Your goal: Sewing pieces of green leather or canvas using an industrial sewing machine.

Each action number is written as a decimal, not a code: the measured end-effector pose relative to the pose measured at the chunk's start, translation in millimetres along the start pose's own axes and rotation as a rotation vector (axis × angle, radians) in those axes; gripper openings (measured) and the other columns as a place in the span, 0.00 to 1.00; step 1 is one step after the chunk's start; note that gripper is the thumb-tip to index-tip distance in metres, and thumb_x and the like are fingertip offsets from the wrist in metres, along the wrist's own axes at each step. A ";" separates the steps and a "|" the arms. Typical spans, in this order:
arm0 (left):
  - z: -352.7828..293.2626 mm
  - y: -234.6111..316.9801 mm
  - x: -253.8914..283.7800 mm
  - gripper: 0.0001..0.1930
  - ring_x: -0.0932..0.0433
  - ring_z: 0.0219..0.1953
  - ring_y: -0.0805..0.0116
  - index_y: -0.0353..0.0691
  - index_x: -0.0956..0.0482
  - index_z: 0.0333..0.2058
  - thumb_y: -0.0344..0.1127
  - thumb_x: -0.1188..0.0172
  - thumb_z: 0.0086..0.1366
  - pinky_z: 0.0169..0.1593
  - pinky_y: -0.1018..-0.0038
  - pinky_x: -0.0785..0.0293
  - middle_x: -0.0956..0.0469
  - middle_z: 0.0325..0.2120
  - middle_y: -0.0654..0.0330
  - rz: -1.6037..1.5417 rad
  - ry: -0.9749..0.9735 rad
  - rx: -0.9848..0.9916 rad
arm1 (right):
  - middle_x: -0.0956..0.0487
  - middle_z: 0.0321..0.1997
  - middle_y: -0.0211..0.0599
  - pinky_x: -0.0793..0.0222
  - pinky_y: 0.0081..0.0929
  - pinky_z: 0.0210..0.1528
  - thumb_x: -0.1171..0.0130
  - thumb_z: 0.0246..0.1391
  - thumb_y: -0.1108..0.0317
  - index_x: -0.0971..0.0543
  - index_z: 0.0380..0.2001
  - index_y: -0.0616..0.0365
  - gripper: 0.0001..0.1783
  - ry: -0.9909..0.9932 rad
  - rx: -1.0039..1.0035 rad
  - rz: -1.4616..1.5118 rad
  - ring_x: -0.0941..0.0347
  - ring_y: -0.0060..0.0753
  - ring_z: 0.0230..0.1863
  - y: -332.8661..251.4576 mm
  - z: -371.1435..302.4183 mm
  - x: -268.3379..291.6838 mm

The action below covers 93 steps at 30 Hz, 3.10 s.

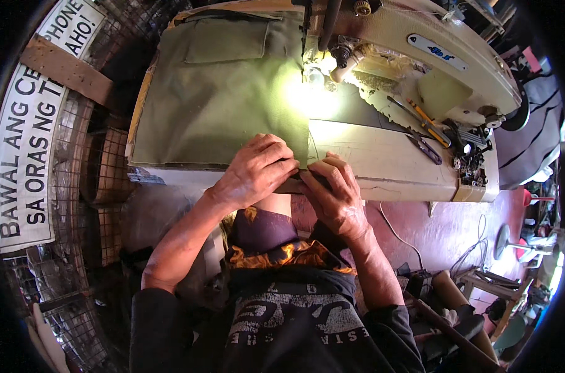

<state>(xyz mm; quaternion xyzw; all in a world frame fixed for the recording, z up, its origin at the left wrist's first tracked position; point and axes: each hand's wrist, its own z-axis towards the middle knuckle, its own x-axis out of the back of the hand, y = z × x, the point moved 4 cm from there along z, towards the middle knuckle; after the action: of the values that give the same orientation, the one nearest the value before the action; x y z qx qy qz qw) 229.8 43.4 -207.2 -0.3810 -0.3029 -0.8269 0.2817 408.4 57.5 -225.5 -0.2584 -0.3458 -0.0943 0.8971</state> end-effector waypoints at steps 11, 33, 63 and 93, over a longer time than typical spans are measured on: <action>-1.9 0.8 -1.0 0.13 0.23 0.41 0.60 0.38 0.18 0.36 0.24 0.29 0.50 0.44 0.65 0.26 0.24 0.35 0.62 0.010 0.055 -0.074 | 0.20 0.45 0.38 0.25 0.48 0.59 0.31 0.44 0.78 0.18 0.40 0.58 0.16 0.053 -0.084 0.046 0.23 0.46 0.48 17.0 -25.7 32.1; 0.3 3.8 1.4 0.12 0.27 0.47 0.54 0.33 0.24 0.40 0.27 0.42 0.55 0.54 0.60 0.29 0.28 0.40 0.55 0.116 -0.075 -0.001 | 0.22 0.52 0.47 0.24 0.42 0.53 0.36 0.44 0.75 0.21 0.46 0.68 0.21 -0.053 0.078 -0.045 0.25 0.49 0.53 0.0 11.7 3.4; 23.7 -40.2 -0.5 0.29 0.36 0.66 0.48 0.33 0.33 0.61 0.44 0.42 0.67 0.71 0.54 0.45 0.32 0.61 0.44 0.156 -0.211 0.146 | 0.23 0.47 0.50 0.24 0.42 0.57 0.41 0.40 0.70 0.23 0.43 0.71 0.23 -0.243 0.290 -0.103 0.24 0.49 0.54 9.1 44.6 4.6; 89.8 -143.5 -8.7 0.22 0.32 0.63 0.47 0.34 0.24 0.48 0.44 0.41 0.62 0.67 0.53 0.40 0.27 0.56 0.46 0.120 -0.112 0.082 | 0.19 0.40 0.41 0.25 0.43 0.49 0.35 0.45 0.78 0.19 0.37 0.60 0.12 -0.259 0.161 -0.081 0.22 0.47 0.46 98.1 112.9 -30.0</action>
<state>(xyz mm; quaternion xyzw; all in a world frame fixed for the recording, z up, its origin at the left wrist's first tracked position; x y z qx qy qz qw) 175.9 204.2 -208.0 -0.4321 -0.3285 -0.7729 0.3286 355.7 200.2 -213.8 -0.1816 -0.4753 -0.0681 0.8582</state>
